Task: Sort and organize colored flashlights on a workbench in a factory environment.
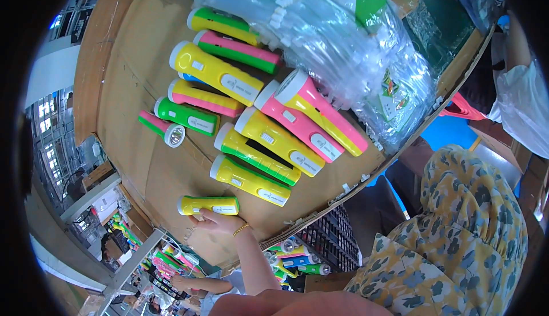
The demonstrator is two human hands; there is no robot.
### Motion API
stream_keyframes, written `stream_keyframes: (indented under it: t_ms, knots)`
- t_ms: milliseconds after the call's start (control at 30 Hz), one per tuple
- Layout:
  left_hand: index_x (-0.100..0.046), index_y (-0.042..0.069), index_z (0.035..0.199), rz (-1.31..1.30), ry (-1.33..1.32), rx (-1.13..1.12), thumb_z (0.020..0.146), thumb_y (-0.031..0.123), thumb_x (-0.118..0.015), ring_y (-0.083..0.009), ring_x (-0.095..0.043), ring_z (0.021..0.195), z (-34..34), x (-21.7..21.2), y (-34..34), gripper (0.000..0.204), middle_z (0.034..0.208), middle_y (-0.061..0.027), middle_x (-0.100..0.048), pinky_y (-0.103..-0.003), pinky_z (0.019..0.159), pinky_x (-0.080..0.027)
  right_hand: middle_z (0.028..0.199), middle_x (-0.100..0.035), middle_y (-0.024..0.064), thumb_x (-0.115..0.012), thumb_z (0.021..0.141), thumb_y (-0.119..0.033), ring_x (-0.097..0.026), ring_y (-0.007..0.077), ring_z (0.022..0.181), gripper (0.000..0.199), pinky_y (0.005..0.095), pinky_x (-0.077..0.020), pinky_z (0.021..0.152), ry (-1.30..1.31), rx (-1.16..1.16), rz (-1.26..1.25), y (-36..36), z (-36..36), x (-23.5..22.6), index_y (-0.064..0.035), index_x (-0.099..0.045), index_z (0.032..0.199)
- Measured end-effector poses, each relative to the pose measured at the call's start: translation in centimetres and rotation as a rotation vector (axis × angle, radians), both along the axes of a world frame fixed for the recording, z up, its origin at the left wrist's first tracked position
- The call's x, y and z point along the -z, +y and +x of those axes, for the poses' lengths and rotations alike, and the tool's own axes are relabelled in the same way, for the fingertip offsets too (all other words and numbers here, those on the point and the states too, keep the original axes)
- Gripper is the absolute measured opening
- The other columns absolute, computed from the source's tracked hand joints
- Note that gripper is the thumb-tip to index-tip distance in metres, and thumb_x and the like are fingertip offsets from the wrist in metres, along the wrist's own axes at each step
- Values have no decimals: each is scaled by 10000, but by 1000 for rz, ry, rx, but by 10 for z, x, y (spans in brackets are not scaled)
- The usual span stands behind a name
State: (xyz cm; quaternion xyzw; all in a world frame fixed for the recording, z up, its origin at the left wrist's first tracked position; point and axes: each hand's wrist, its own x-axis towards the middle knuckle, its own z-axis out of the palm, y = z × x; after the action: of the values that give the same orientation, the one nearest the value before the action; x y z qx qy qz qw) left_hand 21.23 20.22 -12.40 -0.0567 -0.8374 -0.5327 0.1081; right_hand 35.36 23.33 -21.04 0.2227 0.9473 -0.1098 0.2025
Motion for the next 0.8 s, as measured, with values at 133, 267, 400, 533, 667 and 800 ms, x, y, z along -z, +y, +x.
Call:
stream_keyframes:
  t_ms: [133,267,400,533,667,800]
  knots:
    - [-293,37,1352,-5,-8,-28,920,246,-436,-270,-524,1056,2,0,5,500,1288,-193,-404,-374,862,-481,1150,-529,97,-501,890,-320,-548,208,1010,421,329,-477,829,-204,217,-607,62,161,60,-74,-456,1228]
    - [-294,37,1353,20,-27,-58,920,233,-440,-264,-520,1055,0,1,6,497,1294,-186,-399,-370,856,-479,1099,-562,102,-482,899,-301,-570,216,968,378,325,-493,798,-349,400,-1059,123,313,103,-66,-497,1195]
    - [-296,35,1353,25,-20,-28,920,235,-442,-265,-516,1060,2,1,20,499,1299,-185,-396,-369,862,-475,1110,-559,103,-478,899,-313,-568,222,976,388,328,-488,807,-344,372,-1048,128,344,125,-67,-497,1199]
    - [-307,38,1349,23,-33,-49,916,251,-453,-267,-505,1082,3,0,23,504,1307,-186,-386,-371,861,-479,1120,-557,105,-474,898,-325,-565,227,983,399,331,-483,816,-339,349,-1048,123,333,132,-68,-497,1202]
    - [-277,53,1359,-6,-63,-52,911,273,-458,-284,-494,1113,-1,-2,24,531,1325,-187,-368,-391,894,-475,1130,-554,106,-470,897,-337,-563,232,991,410,335,-478,825,-334,323,-1047,119,315,133,-69,-497,1205]
    - [-284,51,1356,27,-44,-36,915,282,-452,-281,-506,1090,-4,-3,20,525,1308,-183,-382,-390,883,-486,1141,-552,107,-467,896,-349,-561,238,998,420,338,-472,834,-329,285,-1032,124,299,131,-70,-497,1209]
